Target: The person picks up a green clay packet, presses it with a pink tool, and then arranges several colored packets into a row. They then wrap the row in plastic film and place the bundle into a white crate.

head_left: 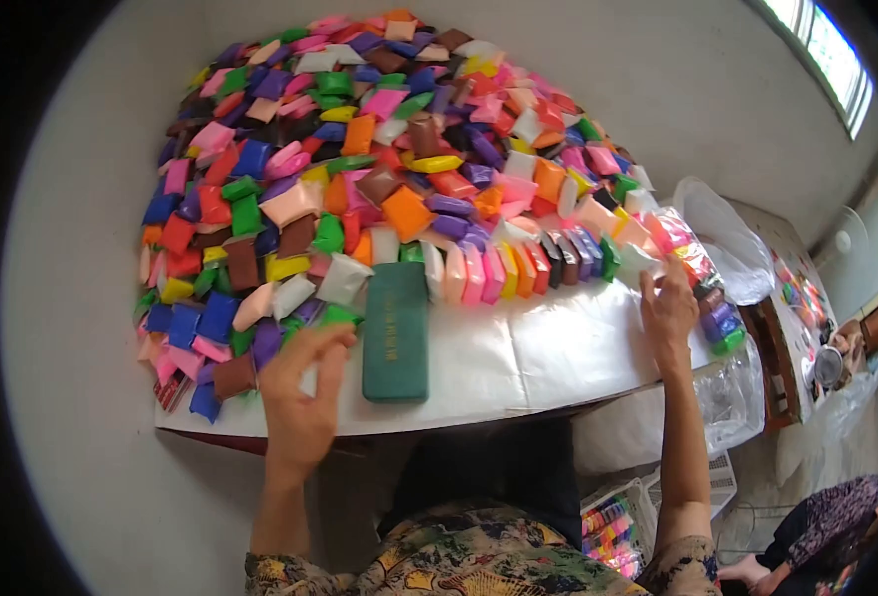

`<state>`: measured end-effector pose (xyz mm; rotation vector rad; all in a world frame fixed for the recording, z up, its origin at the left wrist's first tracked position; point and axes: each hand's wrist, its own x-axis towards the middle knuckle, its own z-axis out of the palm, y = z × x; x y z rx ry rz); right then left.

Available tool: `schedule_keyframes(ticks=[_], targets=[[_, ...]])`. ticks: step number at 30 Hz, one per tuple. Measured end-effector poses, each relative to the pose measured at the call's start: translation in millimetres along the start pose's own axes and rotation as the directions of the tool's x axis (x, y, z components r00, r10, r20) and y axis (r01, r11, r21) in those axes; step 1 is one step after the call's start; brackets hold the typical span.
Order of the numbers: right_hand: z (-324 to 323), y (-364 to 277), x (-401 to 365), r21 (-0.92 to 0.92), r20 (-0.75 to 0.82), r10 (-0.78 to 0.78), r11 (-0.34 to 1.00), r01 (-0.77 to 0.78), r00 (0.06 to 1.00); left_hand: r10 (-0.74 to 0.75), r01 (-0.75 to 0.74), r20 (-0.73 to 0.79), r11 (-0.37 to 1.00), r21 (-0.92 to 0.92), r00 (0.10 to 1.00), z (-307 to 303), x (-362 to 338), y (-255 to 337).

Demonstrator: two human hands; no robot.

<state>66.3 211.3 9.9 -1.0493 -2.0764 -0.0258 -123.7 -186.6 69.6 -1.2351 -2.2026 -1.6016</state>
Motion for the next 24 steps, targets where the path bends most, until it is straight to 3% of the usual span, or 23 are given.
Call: schedule_keyframes(ticks=[1,3,6,10,13,14,18,24], targets=[[-1,-3,-5,-0.053,-0.091,-0.058,0.997,0.054,0.994,-0.019,0.017,-0.074,1.0,-0.024,0.997,-4,8,-7],[-15,-13,-14,0.035,-0.065,-0.091,0.995,0.094,0.994,-0.07,0.056,-0.218,0.996,-0.073,0.973,-15,24,-20],[-39,-28,-31,0.137,0.051,-0.085,0.987,0.077,0.995,-0.084,0.109,-0.276,0.991,0.077,0.958,-27,43,-32],[-47,-31,-56,0.268,0.095,-0.09,0.961,0.062,0.991,-0.073,0.132,-0.227,0.957,0.258,0.971,-30,45,-44],[-48,-26,-70,0.35,0.075,-0.13,0.932,0.096,0.989,-0.064,0.077,-0.048,0.921,0.382,0.997,-26,35,-37],[-49,-26,-75,0.362,0.071,-0.146,0.925,0.111,0.987,-0.132,0.097,0.047,0.887,0.451,0.99,-26,30,-29],[-50,-24,-87,0.383,0.059,-0.156,0.916,0.122,0.986,-0.059,-0.047,0.168,0.825,0.564,0.984,-9,3,-38],[-56,-28,-92,0.387,0.053,-0.179,0.911,0.145,0.983,0.009,-0.019,0.018,0.737,0.675,1.0,8,-5,-58]])
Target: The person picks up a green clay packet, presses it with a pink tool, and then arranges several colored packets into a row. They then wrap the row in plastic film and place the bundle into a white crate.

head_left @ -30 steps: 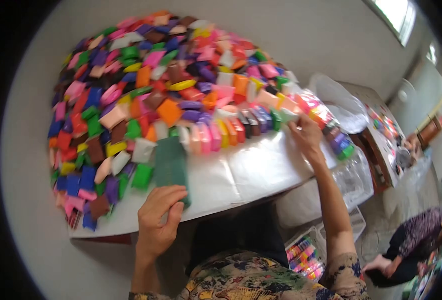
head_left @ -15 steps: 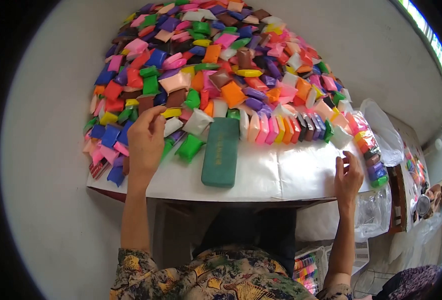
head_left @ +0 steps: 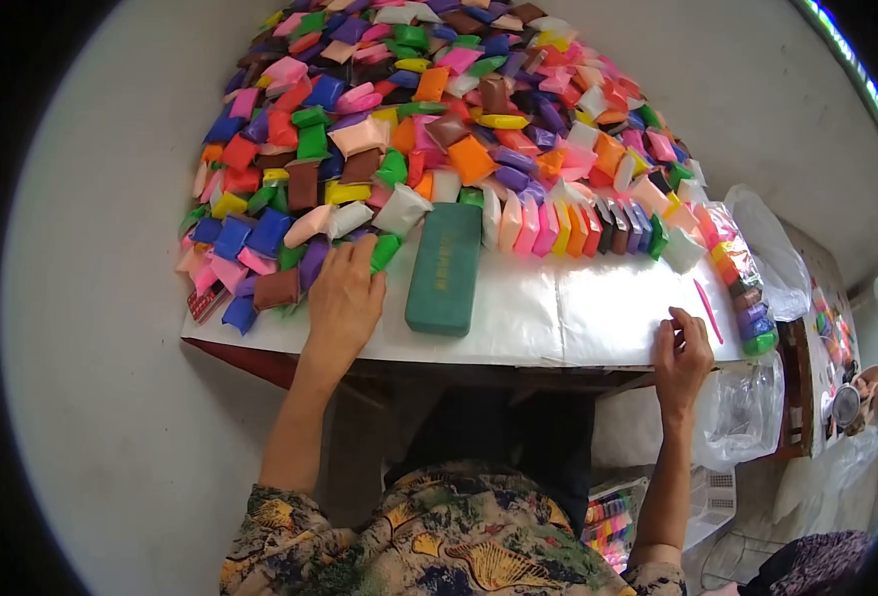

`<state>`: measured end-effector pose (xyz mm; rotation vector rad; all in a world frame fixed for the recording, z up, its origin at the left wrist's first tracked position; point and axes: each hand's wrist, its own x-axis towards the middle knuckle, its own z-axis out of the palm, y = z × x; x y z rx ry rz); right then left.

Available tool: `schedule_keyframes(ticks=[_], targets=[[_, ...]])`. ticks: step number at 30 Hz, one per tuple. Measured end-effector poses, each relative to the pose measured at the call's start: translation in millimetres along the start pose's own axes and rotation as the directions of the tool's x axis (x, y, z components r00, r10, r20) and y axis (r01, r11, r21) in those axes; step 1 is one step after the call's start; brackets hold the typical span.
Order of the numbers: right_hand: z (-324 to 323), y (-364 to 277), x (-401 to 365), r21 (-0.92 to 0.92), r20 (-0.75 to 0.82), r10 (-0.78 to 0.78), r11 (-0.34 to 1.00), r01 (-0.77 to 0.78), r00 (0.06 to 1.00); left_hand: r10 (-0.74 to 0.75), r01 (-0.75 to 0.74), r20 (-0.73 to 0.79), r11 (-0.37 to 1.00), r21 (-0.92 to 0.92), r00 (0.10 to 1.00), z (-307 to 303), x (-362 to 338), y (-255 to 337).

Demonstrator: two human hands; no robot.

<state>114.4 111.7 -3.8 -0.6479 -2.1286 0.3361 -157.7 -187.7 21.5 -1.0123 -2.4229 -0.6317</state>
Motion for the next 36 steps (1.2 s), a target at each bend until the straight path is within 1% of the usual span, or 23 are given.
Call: schedule_keyframes(ticks=[3,6,7,9,11,13,15,16,19,20,23,26,29,32,35,36], targets=[[-3,-4,-5,0.02,-0.015,0.021,1.0,-0.021,1.0,-0.067,0.06,-0.1,0.996,-0.07,0.993,-3,-5,0],[-7,-11,-13,0.075,-0.045,0.025,0.997,-0.022,0.999,-0.126,0.064,-0.178,0.945,-0.322,0.976,-47,-14,51],[-5,-14,-16,0.105,-0.087,0.005,0.994,0.004,0.996,-0.054,-0.016,-0.198,0.942,-0.335,0.979,-48,-18,71],[-4,-24,-20,0.182,-0.13,0.031,0.983,-0.007,0.991,0.087,-0.176,-0.243,0.913,-0.369,0.966,-41,-27,111],[-6,-34,-21,0.222,-0.153,0.1,0.973,-0.064,0.983,0.242,-0.336,-0.256,0.832,-0.441,0.936,-5,-27,146],[-6,-33,-26,0.212,-0.183,0.135,0.973,-0.095,0.974,0.243,-0.3,-0.177,0.821,-0.486,0.954,38,-19,170],[-8,-34,-29,0.193,-0.184,0.177,0.971,-0.141,0.967,0.251,-0.271,-0.111,0.809,-0.522,0.962,59,-16,183],[-7,-34,-31,0.162,-0.183,0.145,0.98,-0.116,0.972,0.26,-0.263,-0.084,0.801,-0.538,0.962,64,-15,186],[-2,-43,-29,0.029,-0.216,-0.123,0.991,0.132,0.969,0.302,-0.258,-0.026,0.762,-0.594,0.953,67,-17,186],[0,-48,-29,0.009,-0.153,-0.149,0.988,0.152,0.977,0.318,-0.259,-0.013,0.746,-0.614,0.948,65,-17,185],[13,-62,-19,-0.031,-0.067,-0.302,0.953,0.301,0.951,0.296,-0.136,0.09,0.663,-0.736,0.951,52,-17,180],[23,-74,-11,-0.048,0.048,-0.389,0.919,0.391,0.92,0.335,-0.194,0.078,0.702,-0.686,0.939,50,-21,170],[29,-70,-14,-0.063,0.147,-0.4,0.909,0.412,0.905,0.293,-0.13,0.119,0.704,-0.698,0.949,49,-25,164],[30,-60,-18,-0.017,0.179,-0.379,0.921,0.388,0.908,0.286,-0.092,0.163,0.704,-0.705,0.944,47,-23,159],[21,-59,-14,0.155,0.218,-0.373,0.926,0.345,0.902,0.308,-0.084,0.189,0.693,-0.716,0.933,47,-20,157],[18,-59,-11,0.157,0.225,-0.365,0.929,0.336,0.903,0.311,-0.084,0.191,0.693,-0.716,0.931,46,-19,156]])
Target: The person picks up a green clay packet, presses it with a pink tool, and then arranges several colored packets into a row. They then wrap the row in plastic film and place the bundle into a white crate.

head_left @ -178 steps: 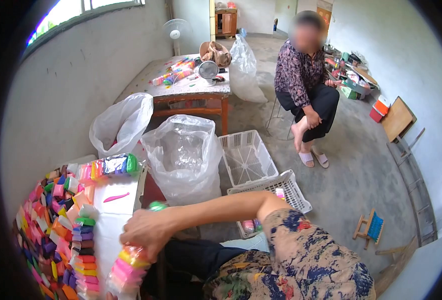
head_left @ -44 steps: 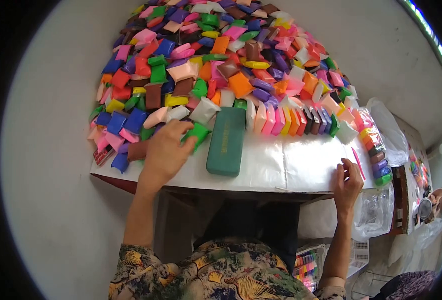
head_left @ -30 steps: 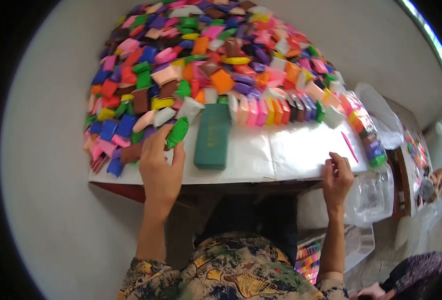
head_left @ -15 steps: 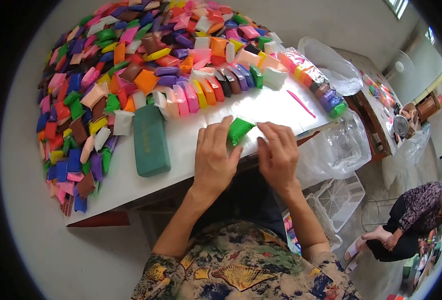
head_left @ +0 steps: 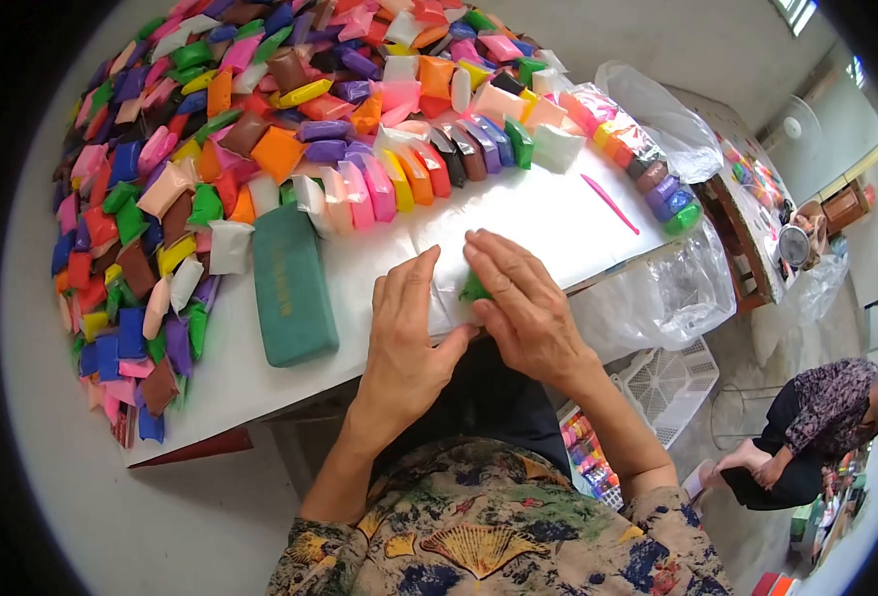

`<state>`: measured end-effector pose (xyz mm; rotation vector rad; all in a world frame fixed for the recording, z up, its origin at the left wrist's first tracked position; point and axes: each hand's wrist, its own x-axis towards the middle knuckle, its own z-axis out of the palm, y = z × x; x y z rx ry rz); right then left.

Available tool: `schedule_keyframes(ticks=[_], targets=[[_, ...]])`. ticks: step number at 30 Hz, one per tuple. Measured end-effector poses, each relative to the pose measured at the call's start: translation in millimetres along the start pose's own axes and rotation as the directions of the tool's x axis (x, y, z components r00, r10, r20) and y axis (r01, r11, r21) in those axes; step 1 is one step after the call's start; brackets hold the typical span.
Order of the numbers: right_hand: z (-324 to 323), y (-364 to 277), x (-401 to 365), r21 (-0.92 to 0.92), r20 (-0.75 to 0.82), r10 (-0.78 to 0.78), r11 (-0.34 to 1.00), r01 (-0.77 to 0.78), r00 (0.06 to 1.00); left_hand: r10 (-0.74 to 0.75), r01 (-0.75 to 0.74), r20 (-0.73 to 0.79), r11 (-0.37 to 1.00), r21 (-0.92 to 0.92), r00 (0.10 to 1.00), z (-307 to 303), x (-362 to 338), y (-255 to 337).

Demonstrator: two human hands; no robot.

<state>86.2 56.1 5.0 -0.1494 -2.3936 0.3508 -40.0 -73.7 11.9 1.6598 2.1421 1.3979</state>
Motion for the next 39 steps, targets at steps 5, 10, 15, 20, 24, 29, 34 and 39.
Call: schedule_keyframes(ticks=[5,10,15,20,24,29,34,39], targets=[[-6,8,-1,-0.064,0.135,0.003,0.998,0.006,0.991,0.023,-0.023,0.004,1.0,0.006,1.0,-2,1,-2],[1,1,-4,-0.157,0.131,0.068,0.987,-0.047,0.989,0.02,-0.02,-0.024,1.0,0.001,1.0,0,0,-3],[-4,-4,-4,-0.184,0.129,0.079,0.981,-0.055,0.988,0.027,-0.027,-0.065,1.0,0.014,0.998,4,1,-4],[-2,9,-17,-0.12,0.118,-0.024,0.992,0.039,0.993,0.038,-0.035,-0.103,0.999,0.023,0.994,9,1,-3],[-3,11,-16,-0.115,0.115,-0.048,0.991,0.061,0.992,0.097,-0.09,-0.129,0.994,0.055,0.987,11,3,-4],[4,14,-19,-0.091,0.093,-0.047,0.994,0.055,0.995,0.099,-0.092,-0.135,0.994,0.055,0.986,11,4,-6],[7,18,-20,-0.072,0.09,-0.055,0.995,0.062,0.994,0.065,-0.057,-0.129,0.996,0.065,0.989,13,4,-3],[1,16,-16,-0.066,0.103,-0.063,0.995,0.07,0.993,0.118,-0.103,-0.139,0.988,0.115,0.983,16,5,-4]])
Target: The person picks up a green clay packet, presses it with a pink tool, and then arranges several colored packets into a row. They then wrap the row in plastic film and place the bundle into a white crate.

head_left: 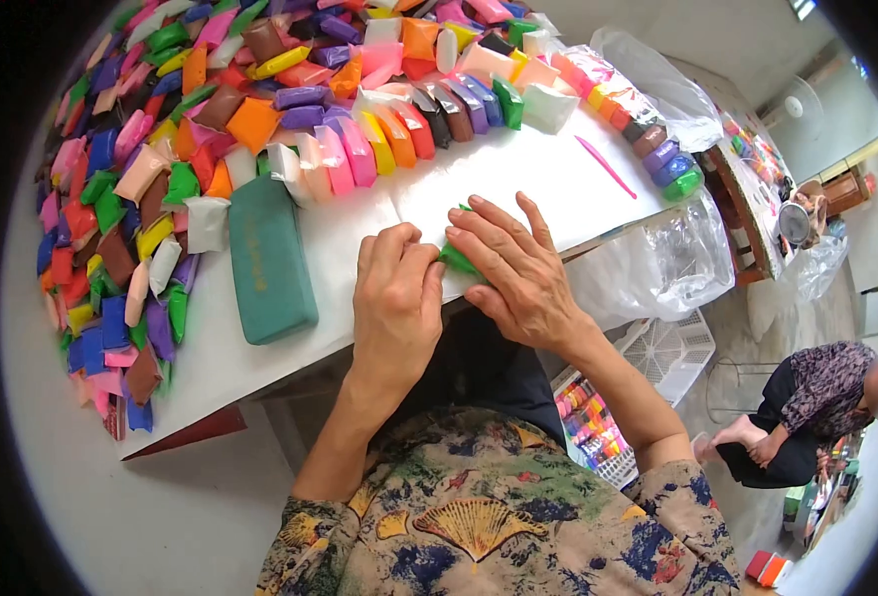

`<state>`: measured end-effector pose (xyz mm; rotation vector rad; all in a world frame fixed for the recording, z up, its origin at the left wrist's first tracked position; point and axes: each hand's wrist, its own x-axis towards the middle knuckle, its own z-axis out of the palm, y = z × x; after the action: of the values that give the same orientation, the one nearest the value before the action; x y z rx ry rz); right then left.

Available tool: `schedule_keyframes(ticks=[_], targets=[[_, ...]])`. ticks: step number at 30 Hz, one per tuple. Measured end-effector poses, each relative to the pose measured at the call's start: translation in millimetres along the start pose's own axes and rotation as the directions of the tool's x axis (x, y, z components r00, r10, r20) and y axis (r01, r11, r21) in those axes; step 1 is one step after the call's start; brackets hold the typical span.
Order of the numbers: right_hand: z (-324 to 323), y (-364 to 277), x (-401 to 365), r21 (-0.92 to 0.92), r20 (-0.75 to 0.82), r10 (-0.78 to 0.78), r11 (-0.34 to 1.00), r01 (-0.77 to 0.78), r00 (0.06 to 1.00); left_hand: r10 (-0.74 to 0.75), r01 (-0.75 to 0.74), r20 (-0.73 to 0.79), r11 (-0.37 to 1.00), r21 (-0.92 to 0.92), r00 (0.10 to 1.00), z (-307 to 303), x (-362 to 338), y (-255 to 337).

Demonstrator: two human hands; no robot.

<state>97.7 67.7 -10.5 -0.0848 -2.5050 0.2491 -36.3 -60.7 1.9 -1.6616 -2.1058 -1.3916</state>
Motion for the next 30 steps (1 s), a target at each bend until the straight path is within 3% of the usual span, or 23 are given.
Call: schedule_keyframes(ticks=[2,5,9,17,30], targets=[[-6,-1,0,0.038,0.015,-0.005,0.999,0.005,1.0,0.024,-0.024,-0.008,1.0,0.01,1.0,1,0,1],[-1,-9,-11,0.137,-0.174,0.122,0.986,-0.099,0.977,0.058,-0.059,0.016,0.998,0.033,0.998,-1,-2,4],[-1,-13,-22,0.002,-0.35,0.13,0.99,-0.138,0.928,0.061,-0.062,0.017,0.995,0.077,0.998,-2,-5,7],[5,-12,-13,-0.094,-0.371,0.098,0.985,-0.142,0.924,0.091,-0.096,0.067,0.993,0.075,0.994,-1,-2,6],[8,-12,-11,-0.251,-0.351,0.042,0.958,-0.136,0.936,0.258,-0.26,0.036,0.953,0.156,0.965,11,-3,1]])
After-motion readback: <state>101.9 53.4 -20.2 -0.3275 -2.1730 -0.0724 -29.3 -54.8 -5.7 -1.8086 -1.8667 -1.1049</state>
